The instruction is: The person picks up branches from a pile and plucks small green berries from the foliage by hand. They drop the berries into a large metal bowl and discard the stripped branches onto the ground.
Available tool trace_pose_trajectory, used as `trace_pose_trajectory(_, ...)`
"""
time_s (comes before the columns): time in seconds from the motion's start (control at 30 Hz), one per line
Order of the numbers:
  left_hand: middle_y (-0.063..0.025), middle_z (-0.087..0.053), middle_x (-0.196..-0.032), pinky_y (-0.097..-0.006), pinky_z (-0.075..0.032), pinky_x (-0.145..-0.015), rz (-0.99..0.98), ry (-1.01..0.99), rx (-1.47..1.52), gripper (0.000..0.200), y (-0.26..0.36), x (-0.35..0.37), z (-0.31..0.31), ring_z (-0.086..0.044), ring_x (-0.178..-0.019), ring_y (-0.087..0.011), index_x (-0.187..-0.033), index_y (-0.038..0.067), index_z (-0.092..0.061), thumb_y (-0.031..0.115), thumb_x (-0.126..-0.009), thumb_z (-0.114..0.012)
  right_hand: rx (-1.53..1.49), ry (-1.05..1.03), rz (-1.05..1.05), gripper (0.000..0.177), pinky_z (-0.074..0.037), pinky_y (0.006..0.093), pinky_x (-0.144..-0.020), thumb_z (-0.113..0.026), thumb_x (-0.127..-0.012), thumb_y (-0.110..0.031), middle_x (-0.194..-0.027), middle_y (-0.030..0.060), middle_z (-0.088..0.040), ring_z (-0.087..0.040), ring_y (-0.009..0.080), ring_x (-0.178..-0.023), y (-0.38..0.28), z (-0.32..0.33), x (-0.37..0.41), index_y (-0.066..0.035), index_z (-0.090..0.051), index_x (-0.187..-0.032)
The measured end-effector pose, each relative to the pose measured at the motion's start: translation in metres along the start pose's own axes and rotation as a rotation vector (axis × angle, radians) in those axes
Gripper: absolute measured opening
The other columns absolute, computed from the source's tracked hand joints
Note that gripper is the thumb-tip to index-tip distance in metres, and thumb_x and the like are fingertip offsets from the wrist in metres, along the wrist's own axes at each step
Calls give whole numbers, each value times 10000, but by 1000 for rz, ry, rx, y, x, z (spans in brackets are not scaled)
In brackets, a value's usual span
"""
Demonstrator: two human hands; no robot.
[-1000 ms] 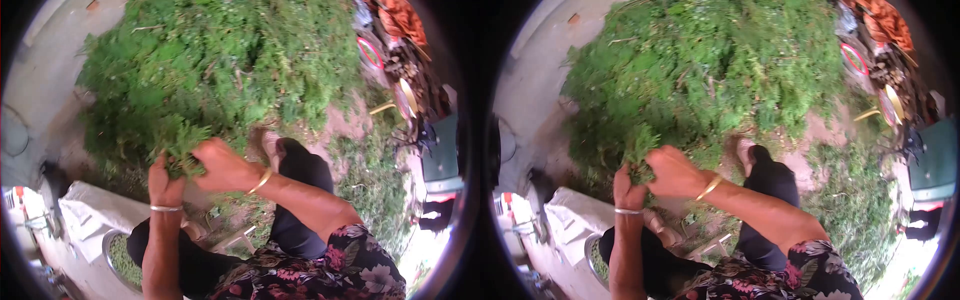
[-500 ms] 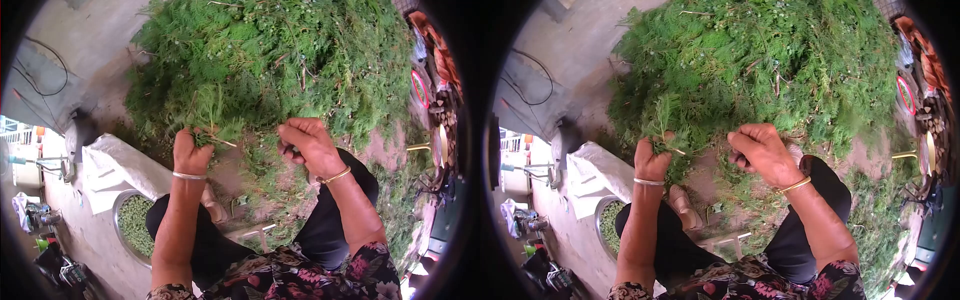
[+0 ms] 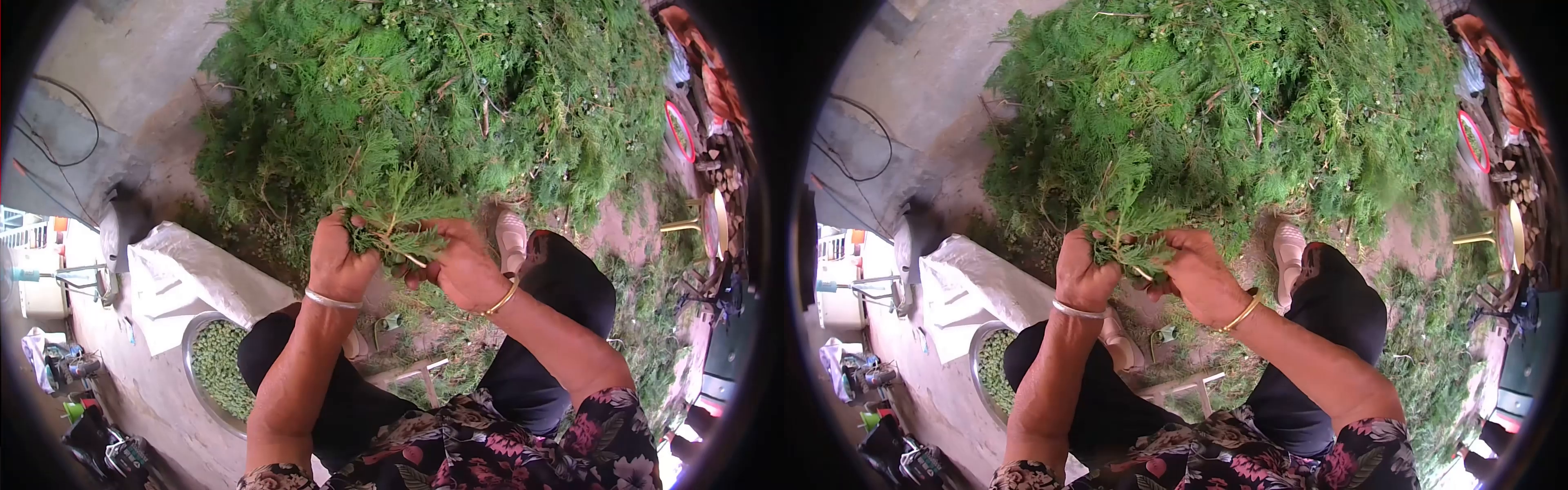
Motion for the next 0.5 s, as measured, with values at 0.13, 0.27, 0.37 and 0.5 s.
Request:
trace_pose_trajectory(0.13,18,-464,-683,-224,-440,-581,-17,94,29,152,-6,-1,4,-444,-573,-75,-918,36,-516,54,-944,-367,-243,43,-4,126,-498,271,-506,-548,-880,-87,-867,59,-641,-620,171,-687,12,1,2,-14,-584,-977)
trace_pose_trajectory(0.27,24,-459,-682,-220,-422,-575,38,196,78,113,1,6,-13,-436,-581,-69,-941,53,-512,68,-941,-401,-238,-122,30,215,-501,343,-573,-510,-922,-178,-1026,65,-632,-609,190,-858,17,16,-7,-75,-563,-1103)
trace_pose_trajectory(0.37,23,-460,-684,-227,-422,-579,18,213,167,106,3,8,-16,-431,-584,-61,-961,73,-514,65,-936,-411,-122,-145,20,152,-484,303,-507,-574,-869,-119,-868,46,-634,-591,137,-718,7,11,-5,-58,-578,-1008)
trace_pose_trajectory(0.5,-50,-519,-802,-377,-514,-716,105,-101,396,157,2,6,7,-513,-669,-165,-1068,61,-475,71,-943,-379,-139,19,-139,194,-468,295,-505,-614,-841,-97,-857,37,-638,-580,132,-664,1,-1,-1,-57,-589,-1029)
Point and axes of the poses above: each hand's wrist, its own x-axis away from the middle knuckle, its own z-axis out of the back of the hand, y = z × x, the point moved 2 cm from there along -x, towards the middle knuckle
